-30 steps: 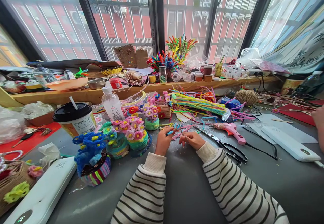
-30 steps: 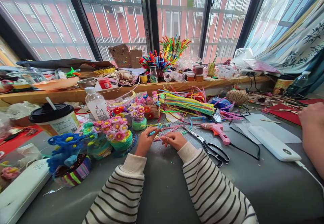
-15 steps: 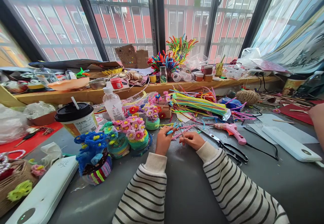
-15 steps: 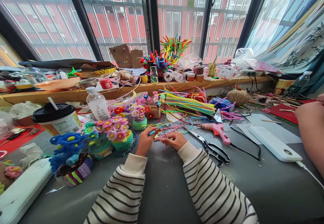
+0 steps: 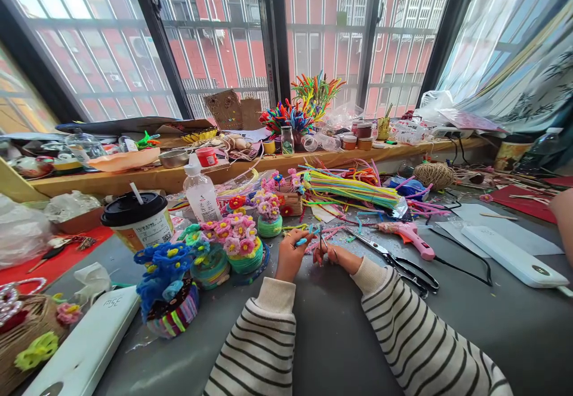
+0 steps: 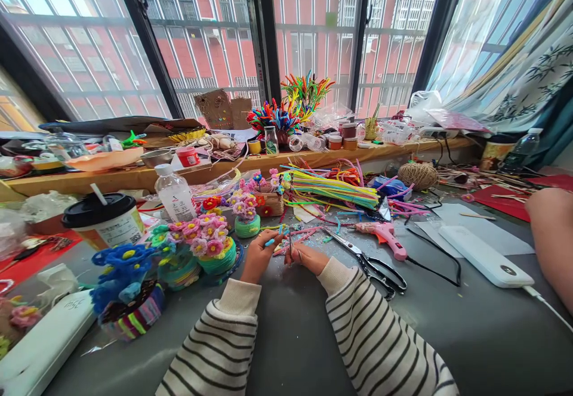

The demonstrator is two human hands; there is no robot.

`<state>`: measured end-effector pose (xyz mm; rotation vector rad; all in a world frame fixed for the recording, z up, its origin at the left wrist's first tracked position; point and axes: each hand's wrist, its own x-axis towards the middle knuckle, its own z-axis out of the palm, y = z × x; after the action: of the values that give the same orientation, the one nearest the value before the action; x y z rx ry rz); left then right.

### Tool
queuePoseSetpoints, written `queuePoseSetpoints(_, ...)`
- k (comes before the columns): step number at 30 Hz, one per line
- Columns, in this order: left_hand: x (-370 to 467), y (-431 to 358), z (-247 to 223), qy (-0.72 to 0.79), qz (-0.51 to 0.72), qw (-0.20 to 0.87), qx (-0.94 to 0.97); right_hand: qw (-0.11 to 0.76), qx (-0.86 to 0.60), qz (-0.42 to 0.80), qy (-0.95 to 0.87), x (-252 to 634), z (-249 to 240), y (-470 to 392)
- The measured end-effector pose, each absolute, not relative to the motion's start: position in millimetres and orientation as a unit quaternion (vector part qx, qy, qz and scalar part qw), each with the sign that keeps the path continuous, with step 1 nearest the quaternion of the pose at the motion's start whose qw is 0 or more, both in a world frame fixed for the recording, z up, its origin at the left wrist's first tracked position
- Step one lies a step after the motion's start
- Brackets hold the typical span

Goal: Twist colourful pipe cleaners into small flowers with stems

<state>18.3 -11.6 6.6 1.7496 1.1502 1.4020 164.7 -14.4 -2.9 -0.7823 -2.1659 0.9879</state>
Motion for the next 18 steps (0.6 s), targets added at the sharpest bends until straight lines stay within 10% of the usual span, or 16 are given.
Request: queuePoseSetpoints(18,17.7,-12.0,6.4,0.424,0.530,0.309,0.666,0.400,-0.336,0.382,-0.762,165.8,-9.9,-10.5)
